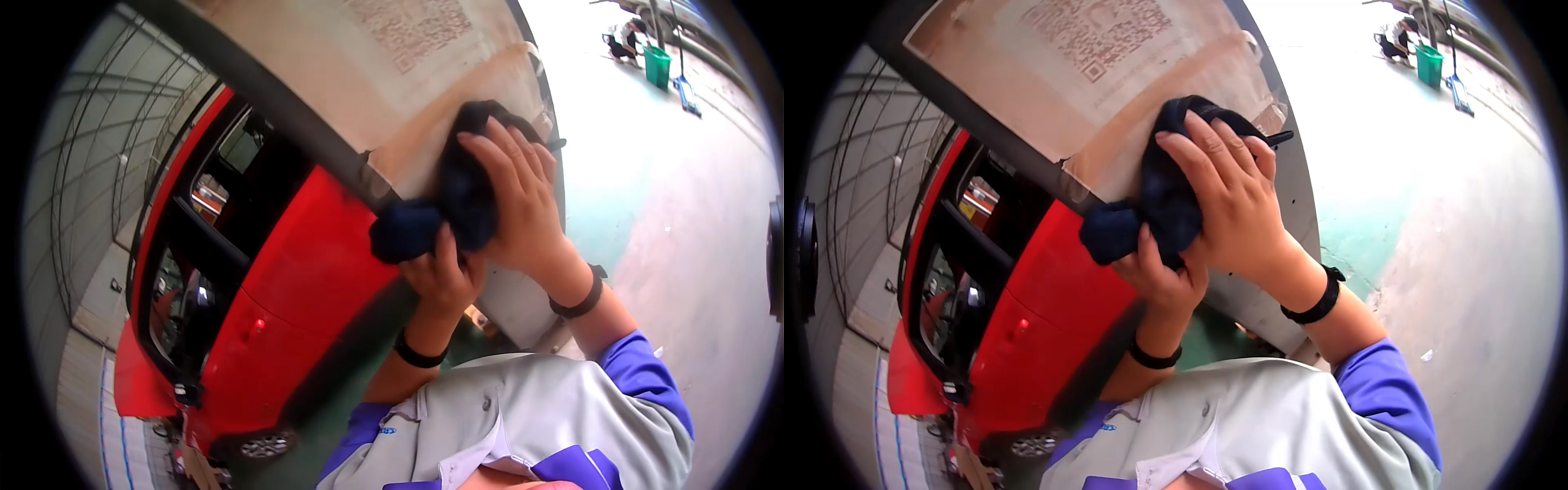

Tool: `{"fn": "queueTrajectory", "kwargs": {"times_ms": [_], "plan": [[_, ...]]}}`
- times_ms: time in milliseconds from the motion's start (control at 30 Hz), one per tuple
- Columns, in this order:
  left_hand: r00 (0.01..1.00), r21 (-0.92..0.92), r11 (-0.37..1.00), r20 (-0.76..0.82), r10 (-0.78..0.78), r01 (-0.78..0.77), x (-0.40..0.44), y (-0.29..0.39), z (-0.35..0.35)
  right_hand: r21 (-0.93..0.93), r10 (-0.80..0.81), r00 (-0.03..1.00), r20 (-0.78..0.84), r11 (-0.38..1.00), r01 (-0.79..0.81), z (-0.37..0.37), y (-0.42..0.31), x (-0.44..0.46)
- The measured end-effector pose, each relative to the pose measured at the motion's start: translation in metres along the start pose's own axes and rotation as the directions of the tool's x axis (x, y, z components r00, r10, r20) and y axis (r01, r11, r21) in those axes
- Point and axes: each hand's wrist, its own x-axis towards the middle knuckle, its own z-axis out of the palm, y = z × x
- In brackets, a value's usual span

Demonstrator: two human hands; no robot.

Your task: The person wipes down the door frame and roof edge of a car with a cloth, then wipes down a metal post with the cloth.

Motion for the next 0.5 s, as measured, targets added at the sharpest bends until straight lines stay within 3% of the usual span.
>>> {"fn": "queueTrajectory", "kwargs": {"times_ms": [500], "plan": [[0.989,-0.006,0.994,0.105,-0.108,0.109,-0.019,0.006,-0.005,0.000,-0.074,0.996,0.052,0.997,0.074,0.006,0.001,-0.013]]}}
